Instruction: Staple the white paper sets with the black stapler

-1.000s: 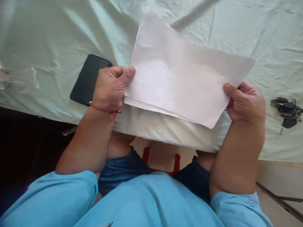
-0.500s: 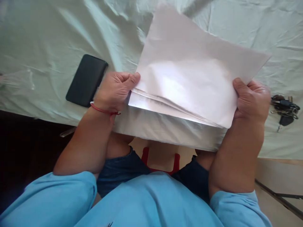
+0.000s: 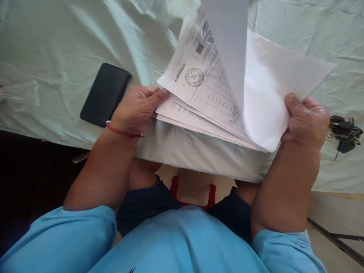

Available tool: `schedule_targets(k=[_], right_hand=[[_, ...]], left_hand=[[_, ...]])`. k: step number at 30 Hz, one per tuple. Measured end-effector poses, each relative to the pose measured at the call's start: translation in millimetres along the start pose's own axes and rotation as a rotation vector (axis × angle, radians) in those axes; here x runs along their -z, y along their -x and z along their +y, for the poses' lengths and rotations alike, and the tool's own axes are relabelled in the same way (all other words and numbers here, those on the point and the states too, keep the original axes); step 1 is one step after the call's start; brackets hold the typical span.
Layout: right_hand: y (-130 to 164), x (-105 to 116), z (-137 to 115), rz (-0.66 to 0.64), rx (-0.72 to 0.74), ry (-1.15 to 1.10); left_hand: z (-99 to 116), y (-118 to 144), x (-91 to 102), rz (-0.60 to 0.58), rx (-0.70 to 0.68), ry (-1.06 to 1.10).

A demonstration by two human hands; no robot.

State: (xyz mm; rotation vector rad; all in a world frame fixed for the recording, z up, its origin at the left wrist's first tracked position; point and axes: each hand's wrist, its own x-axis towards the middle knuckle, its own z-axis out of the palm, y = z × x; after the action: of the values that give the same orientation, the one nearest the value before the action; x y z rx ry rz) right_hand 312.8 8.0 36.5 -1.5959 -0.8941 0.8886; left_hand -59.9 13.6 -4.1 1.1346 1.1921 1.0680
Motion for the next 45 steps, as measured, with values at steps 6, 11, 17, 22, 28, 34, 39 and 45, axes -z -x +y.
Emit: schedule_targets(k=[6,11,17,22,28,34,39,45], right_hand=[[7.0,-1.4,-5.2,-0.051,0.023,0.115],[11.1,-9.9,-4.3,-0.179,0.173,0.009],[10.5,-7.8,-1.8,-0.187,0.182,0.013],[11.3,-8.4,-3.5,-0.180,0.168,0.004],[11.9,-8.9,-4.7,-0.179,0.155,0.010],[13.1,-9.5,-4.8,-0.182,0.150,0.008],[13.1,-10.4,-4.8,-0.195,0.146,0.016],[11.9,-10.3,-3.5,-0.194,0.199,0.012]], left_hand=[[-2.4,-9.7,-2.3,0.076,0.037,0.174],[6.1,-6.7,-6.2,0.067,0.033,0.263],[-2.2,-4.7,-0.2,0.131,-0.105,0.045],[-0.5,-2.3,-0.1,0.181,-0.113,-0.033],[7.9,0.7,-2.6,0.173,-0.135,-0.095],[0.9,-3.7,1.1,0.192,-0.149,-0.133],[-4.8,-6.9,0.4,0.148,-0.148,-0.068],[0.2,-2.8,-3.3,0.071,-0.057,-0.001]])
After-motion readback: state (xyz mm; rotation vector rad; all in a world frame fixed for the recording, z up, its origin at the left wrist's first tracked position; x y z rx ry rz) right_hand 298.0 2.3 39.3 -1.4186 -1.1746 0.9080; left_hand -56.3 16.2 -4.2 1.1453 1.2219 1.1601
